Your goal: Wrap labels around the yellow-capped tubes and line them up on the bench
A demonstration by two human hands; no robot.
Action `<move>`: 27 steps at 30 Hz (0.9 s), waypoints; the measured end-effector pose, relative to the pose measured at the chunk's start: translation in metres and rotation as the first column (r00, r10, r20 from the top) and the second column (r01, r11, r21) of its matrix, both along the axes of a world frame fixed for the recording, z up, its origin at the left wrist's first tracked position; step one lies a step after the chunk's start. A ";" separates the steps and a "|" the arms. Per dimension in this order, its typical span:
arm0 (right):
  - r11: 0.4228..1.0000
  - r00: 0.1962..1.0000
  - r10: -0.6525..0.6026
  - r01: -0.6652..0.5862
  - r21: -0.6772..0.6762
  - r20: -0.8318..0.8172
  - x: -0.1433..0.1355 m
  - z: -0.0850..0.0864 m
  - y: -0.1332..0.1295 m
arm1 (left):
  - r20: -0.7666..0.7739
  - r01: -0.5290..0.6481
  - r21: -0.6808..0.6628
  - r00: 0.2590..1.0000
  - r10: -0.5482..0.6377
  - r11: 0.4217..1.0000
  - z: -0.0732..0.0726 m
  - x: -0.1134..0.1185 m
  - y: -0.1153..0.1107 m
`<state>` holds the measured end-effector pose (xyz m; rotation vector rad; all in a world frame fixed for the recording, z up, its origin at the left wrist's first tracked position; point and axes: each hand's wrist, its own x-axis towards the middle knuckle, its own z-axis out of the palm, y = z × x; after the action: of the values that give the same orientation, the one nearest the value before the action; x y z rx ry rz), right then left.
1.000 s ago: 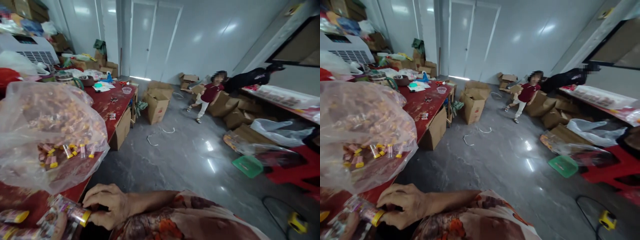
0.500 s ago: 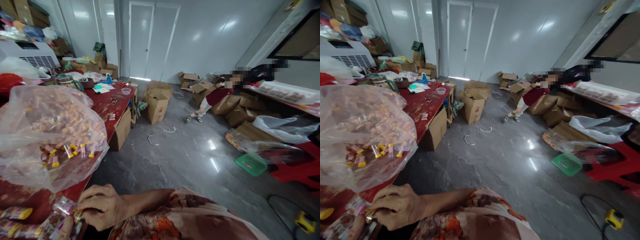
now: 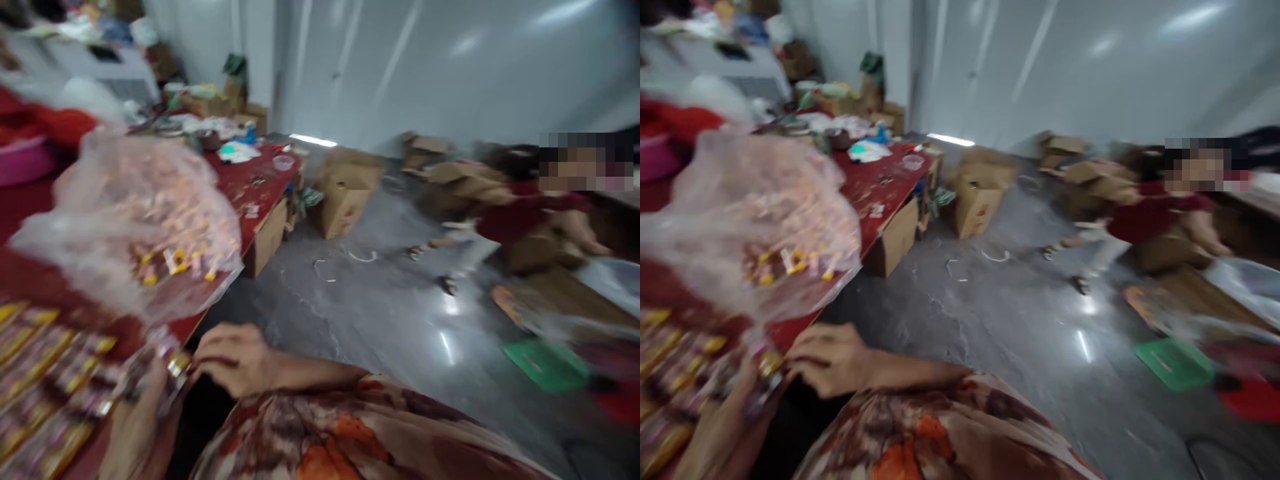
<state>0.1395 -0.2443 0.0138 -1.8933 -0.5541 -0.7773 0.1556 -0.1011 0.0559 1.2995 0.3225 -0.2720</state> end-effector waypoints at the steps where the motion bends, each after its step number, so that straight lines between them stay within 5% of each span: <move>1: 0.991 1.000 0.015 -0.014 0.135 -0.009 -0.007 0.006 -0.001 | -0.030 -0.054 -0.046 0.998 0.052 0.997 -0.002 -0.003 0.003; 6: 0.832 0.860 0.285 -0.002 0.555 -0.424 0.005 0.006 -0.007 | -0.007 -0.008 -0.260 1.000 0.006 0.965 -0.013 -0.001 0.017; 10: 0.728 0.695 0.483 0.020 0.686 -0.533 0.017 0.000 0.008 | 0.031 0.024 -0.303 0.999 -0.016 0.953 -0.021 -0.002 0.024; 19: 0.781 0.545 0.542 -0.046 0.623 -0.640 0.035 0.001 0.052 | 0.110 -0.063 -0.213 0.990 0.088 0.975 -0.043 -0.009 0.047; 27: 0.792 0.468 0.600 -0.230 0.566 -0.649 0.048 0.007 0.096 | 0.123 -0.188 -0.252 0.967 0.224 0.949 -0.040 -0.019 0.089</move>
<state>0.1879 -0.1482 0.0210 -1.3898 -0.2141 0.3519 0.1362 -0.0124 0.0161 1.0316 0.2858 -0.0319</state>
